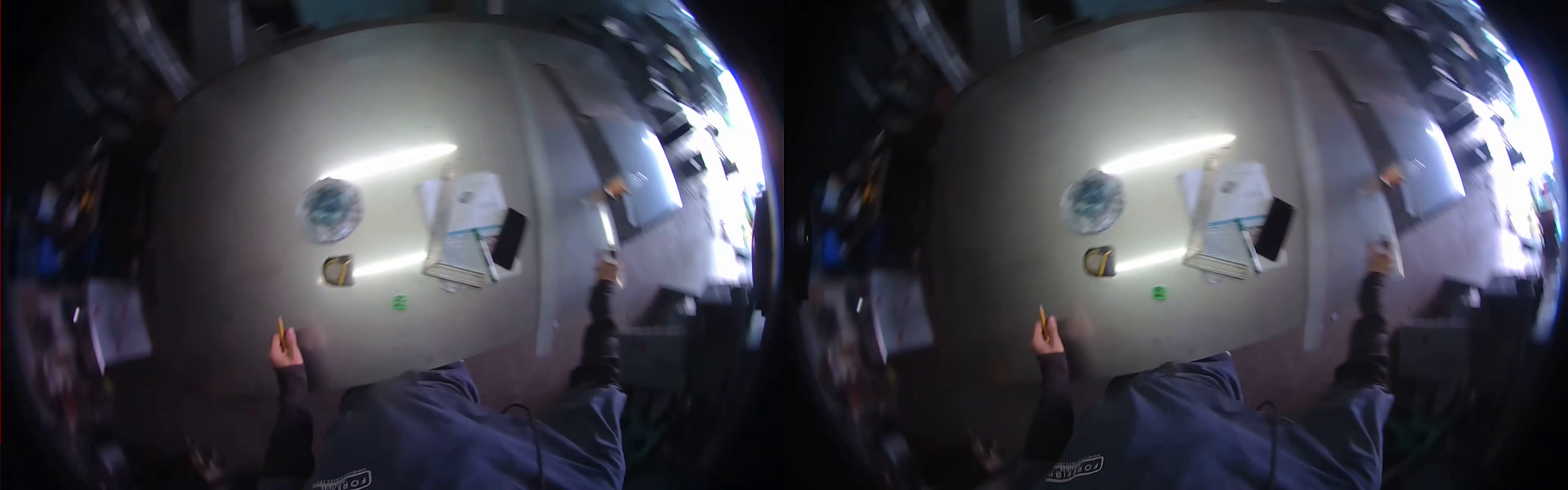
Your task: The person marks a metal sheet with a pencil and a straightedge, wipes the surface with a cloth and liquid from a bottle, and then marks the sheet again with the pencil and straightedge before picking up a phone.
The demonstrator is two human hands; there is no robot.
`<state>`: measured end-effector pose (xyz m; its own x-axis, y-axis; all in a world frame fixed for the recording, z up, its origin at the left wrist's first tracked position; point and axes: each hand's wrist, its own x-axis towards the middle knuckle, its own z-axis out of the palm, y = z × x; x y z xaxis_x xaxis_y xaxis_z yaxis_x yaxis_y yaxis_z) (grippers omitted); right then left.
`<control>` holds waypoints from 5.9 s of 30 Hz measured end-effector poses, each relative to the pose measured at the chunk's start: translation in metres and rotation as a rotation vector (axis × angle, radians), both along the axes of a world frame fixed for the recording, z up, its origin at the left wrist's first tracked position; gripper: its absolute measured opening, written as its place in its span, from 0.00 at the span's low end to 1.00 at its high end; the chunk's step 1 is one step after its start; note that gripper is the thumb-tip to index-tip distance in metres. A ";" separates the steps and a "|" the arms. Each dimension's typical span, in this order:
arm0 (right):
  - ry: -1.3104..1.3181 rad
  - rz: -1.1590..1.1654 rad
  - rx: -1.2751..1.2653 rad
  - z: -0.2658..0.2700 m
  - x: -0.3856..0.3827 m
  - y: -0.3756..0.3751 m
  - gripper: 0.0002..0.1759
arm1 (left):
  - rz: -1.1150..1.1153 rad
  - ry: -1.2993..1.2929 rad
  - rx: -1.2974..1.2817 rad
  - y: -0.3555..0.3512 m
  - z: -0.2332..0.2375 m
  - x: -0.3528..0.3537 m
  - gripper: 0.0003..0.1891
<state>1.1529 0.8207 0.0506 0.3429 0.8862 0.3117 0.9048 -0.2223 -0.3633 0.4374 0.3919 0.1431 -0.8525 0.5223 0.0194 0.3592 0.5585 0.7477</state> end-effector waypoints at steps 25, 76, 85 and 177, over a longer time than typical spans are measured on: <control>0.020 0.181 -0.037 0.028 0.182 0.343 0.21 | 0.344 -0.326 0.119 0.029 0.024 0.108 0.13; -0.248 0.982 -0.283 0.043 -0.677 -0.139 0.44 | -0.141 0.118 0.356 -0.090 0.105 -0.018 0.37; 0.822 0.855 -0.671 0.005 -0.608 -0.074 0.25 | -0.251 0.041 0.343 -0.062 0.113 -0.022 0.37; 2.339 0.661 -0.927 0.205 -0.627 -0.270 0.33 | -0.589 -0.300 0.263 0.009 0.032 -0.025 0.41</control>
